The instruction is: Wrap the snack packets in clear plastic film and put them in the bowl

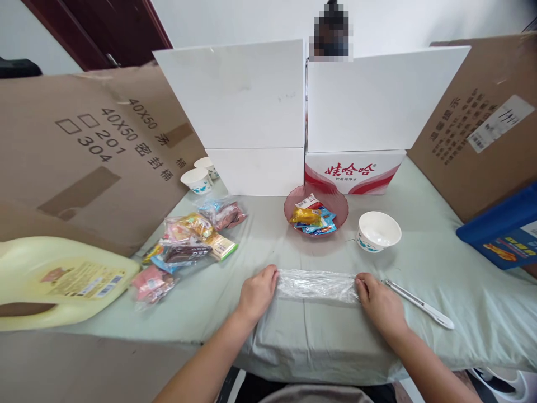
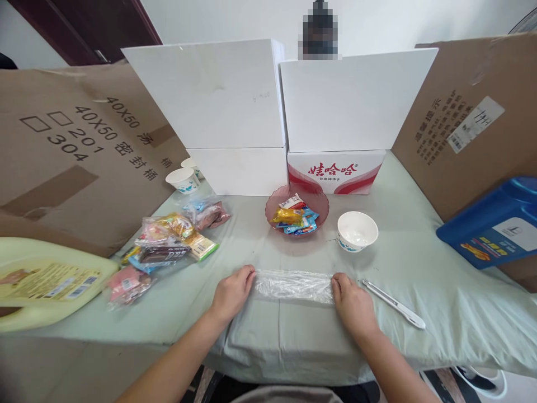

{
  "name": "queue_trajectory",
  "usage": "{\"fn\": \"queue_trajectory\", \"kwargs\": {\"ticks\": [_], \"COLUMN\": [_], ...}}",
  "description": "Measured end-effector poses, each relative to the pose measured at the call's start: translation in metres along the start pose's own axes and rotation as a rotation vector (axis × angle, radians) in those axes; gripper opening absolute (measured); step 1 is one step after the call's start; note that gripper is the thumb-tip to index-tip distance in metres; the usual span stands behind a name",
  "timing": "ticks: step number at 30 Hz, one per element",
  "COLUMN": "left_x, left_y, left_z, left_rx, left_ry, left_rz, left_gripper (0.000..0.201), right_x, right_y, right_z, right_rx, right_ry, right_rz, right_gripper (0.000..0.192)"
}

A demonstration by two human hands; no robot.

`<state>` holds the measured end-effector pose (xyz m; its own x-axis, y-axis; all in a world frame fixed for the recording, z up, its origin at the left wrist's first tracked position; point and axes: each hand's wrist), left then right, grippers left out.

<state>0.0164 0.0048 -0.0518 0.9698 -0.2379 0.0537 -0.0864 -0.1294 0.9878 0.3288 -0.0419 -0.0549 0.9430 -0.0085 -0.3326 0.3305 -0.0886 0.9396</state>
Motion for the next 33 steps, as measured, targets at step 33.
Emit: {"fn": "queue_trajectory", "kwargs": {"ticks": [33], "left_x": [0.095], "left_y": [0.000], "left_z": [0.040], "left_rx": [0.045], "left_ry": [-0.269], "left_rz": [0.161], "left_gripper": [0.046], "right_x": [0.028], "right_y": [0.001], "right_z": [0.103], "right_rx": [0.169], "right_ry": [0.560], "right_rz": [0.061], "right_gripper": [0.035]}}
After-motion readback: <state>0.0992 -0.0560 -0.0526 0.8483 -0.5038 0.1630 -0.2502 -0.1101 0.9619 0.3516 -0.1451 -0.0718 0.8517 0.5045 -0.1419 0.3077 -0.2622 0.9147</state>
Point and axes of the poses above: each hand's wrist, its own z-axis away from the middle knuckle, its own y-axis out of the back of the hand, x = y × z, and after that the axes turned 4 degrees about -z, right-handed
